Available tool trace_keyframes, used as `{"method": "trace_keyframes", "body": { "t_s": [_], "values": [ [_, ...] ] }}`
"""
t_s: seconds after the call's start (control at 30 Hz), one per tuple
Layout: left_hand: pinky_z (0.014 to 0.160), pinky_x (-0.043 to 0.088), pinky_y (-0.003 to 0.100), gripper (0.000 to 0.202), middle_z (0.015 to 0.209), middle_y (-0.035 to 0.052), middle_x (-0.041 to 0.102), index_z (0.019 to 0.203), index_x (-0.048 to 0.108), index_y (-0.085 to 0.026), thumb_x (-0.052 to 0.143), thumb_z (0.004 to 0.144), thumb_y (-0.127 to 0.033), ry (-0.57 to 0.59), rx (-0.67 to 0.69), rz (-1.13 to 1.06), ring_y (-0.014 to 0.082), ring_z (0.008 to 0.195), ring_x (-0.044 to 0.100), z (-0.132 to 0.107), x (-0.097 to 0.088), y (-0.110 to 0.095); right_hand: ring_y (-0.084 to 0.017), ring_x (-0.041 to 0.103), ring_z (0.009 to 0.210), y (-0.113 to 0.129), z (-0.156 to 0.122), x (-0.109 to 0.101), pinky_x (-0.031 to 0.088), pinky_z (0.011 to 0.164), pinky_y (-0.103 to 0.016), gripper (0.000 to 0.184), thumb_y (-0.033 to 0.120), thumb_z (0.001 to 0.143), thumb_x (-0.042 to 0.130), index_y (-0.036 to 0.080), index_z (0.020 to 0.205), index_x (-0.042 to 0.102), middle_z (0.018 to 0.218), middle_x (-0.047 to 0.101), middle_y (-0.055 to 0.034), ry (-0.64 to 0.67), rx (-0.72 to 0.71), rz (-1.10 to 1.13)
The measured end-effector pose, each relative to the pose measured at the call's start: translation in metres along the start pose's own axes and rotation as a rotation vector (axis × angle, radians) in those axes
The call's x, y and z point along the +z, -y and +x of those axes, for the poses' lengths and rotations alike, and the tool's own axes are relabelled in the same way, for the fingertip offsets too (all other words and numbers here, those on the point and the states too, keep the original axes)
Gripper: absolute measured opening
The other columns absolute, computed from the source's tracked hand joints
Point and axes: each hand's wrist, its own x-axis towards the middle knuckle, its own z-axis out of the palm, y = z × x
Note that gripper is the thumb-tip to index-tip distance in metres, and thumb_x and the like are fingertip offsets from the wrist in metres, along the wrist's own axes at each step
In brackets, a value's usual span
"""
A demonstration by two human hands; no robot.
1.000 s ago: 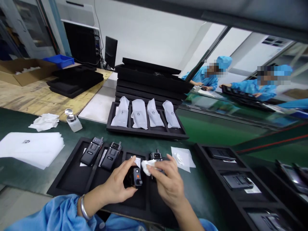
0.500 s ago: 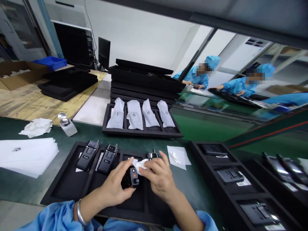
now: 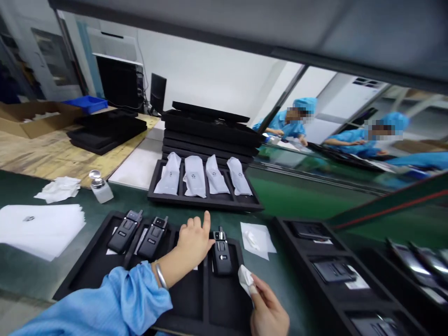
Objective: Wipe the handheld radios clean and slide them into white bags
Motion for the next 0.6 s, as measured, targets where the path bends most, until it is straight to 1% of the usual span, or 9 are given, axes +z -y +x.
{"method": "trace_keyframes", "body": {
  "t_s": [0.1, 0.17, 0.23, 0.33, 0.4, 0.47, 0.5, 0.53, 0.6],
  "values": [
    [0.071, 0.051, 0.035, 0.097, 0.092, 0.0144, 0.063, 0.152, 0.026, -0.011, 0.068, 0.079, -0.058, 0.093, 0.039, -0.035, 0.0278, 0.084, 0.064, 0.002, 0.010, -0.025, -0.026, 0.063, 0.092, 0.002, 0.003, 0.004, 0.050, 0.084, -0.038, 0.039, 0.046, 0.069, 0.074, 0.015, 0.091, 0.075, 0.096, 0.071, -0.0099, -0.017, 0.022, 0.053],
    [0.068, 0.051, 0.033, 0.102, 0.090, 0.0151, 0.063, 0.152, 0.025, -0.008, 0.070, 0.076, -0.060, 0.140, 0.022, -0.064, 0.0271, 0.082, 0.064, 0.008, 0.017, -0.041, -0.025, 0.063, 0.092, 0.005, 0.004, 0.005, 0.050, 0.084, -0.038, 0.035, 0.044, 0.069, 0.074, 0.015, 0.090, 0.075, 0.096, 0.070, -0.0096, -0.013, -0.009, 0.059],
    [0.067, 0.051, 0.033, 0.103, 0.093, 0.0173, 0.062, 0.152, 0.023, -0.007, 0.070, 0.076, -0.058, 0.144, -0.011, -0.078, 0.0281, 0.083, 0.065, 0.017, 0.023, -0.054, -0.024, 0.062, 0.091, 0.006, 0.002, 0.007, 0.049, 0.084, -0.038, 0.033, 0.042, 0.070, 0.074, 0.015, 0.089, 0.075, 0.096, 0.069, -0.0094, -0.017, -0.053, 0.053],
    [0.068, 0.052, 0.034, 0.099, 0.101, 0.0188, 0.061, 0.153, 0.020, -0.008, 0.070, 0.076, -0.044, 0.143, -0.039, -0.111, 0.0289, 0.085, 0.066, 0.027, 0.024, -0.065, -0.024, 0.062, 0.090, 0.007, -0.001, 0.009, 0.050, 0.082, -0.038, 0.031, 0.041, 0.071, 0.074, 0.015, 0.088, 0.076, 0.095, 0.069, -0.0094, -0.038, -0.078, 0.084],
    [0.071, 0.053, 0.036, 0.098, 0.106, 0.0190, 0.060, 0.153, 0.018, -0.009, 0.069, 0.074, -0.036, 0.138, -0.027, -0.144, 0.0296, 0.088, 0.067, 0.026, 0.021, -0.067, -0.024, 0.063, 0.088, 0.008, 0.000, 0.007, 0.051, 0.079, -0.038, 0.031, 0.042, 0.070, 0.075, 0.015, 0.087, 0.075, 0.093, 0.069, -0.0095, -0.061, -0.070, 0.131],
    [0.078, 0.054, 0.037, 0.098, 0.111, 0.0174, 0.061, 0.154, 0.015, -0.011, 0.067, 0.074, -0.035, 0.138, 0.019, -0.190, 0.0296, 0.094, 0.067, 0.017, 0.017, -0.063, -0.024, 0.063, 0.086, 0.013, 0.005, 0.000, 0.051, 0.077, -0.038, 0.031, 0.042, 0.070, 0.075, 0.015, 0.087, 0.075, 0.090, 0.069, -0.0091, -0.089, -0.067, 0.169],
    [0.082, 0.054, 0.038, 0.099, 0.115, 0.0160, 0.061, 0.154, 0.012, -0.012, 0.066, 0.074, -0.036, 0.136, 0.079, -0.247, 0.0291, 0.098, 0.066, 0.010, 0.015, -0.059, -0.024, 0.063, 0.086, 0.019, 0.009, -0.006, 0.051, 0.077, -0.037, 0.029, 0.040, 0.072, 0.074, 0.016, 0.088, 0.076, 0.091, 0.069, -0.0086, -0.101, -0.094, 0.164],
    [0.088, 0.053, 0.037, 0.101, 0.120, 0.0145, 0.060, 0.154, 0.009, -0.014, 0.066, 0.074, -0.036, 0.128, 0.161, -0.329, 0.0283, 0.104, 0.064, 0.001, 0.015, -0.054, -0.023, 0.063, 0.088, 0.026, 0.013, -0.012, 0.051, 0.078, -0.037, 0.026, 0.038, 0.074, 0.073, 0.017, 0.089, 0.076, 0.092, 0.068, -0.0081, -0.100, -0.150, 0.134],
    [0.098, 0.049, 0.037, 0.105, 0.130, 0.0117, 0.056, 0.154, 0.002, -0.019, 0.067, 0.072, -0.032, 0.093, 0.362, -0.529, 0.0265, 0.116, 0.058, -0.016, 0.017, -0.041, -0.021, 0.061, 0.093, 0.047, 0.020, -0.021, 0.049, 0.081, -0.034, 0.019, 0.030, 0.081, 0.069, 0.021, 0.097, 0.076, 0.099, 0.066, -0.0073, -0.042, -0.341, 0.013]
  ]
}}
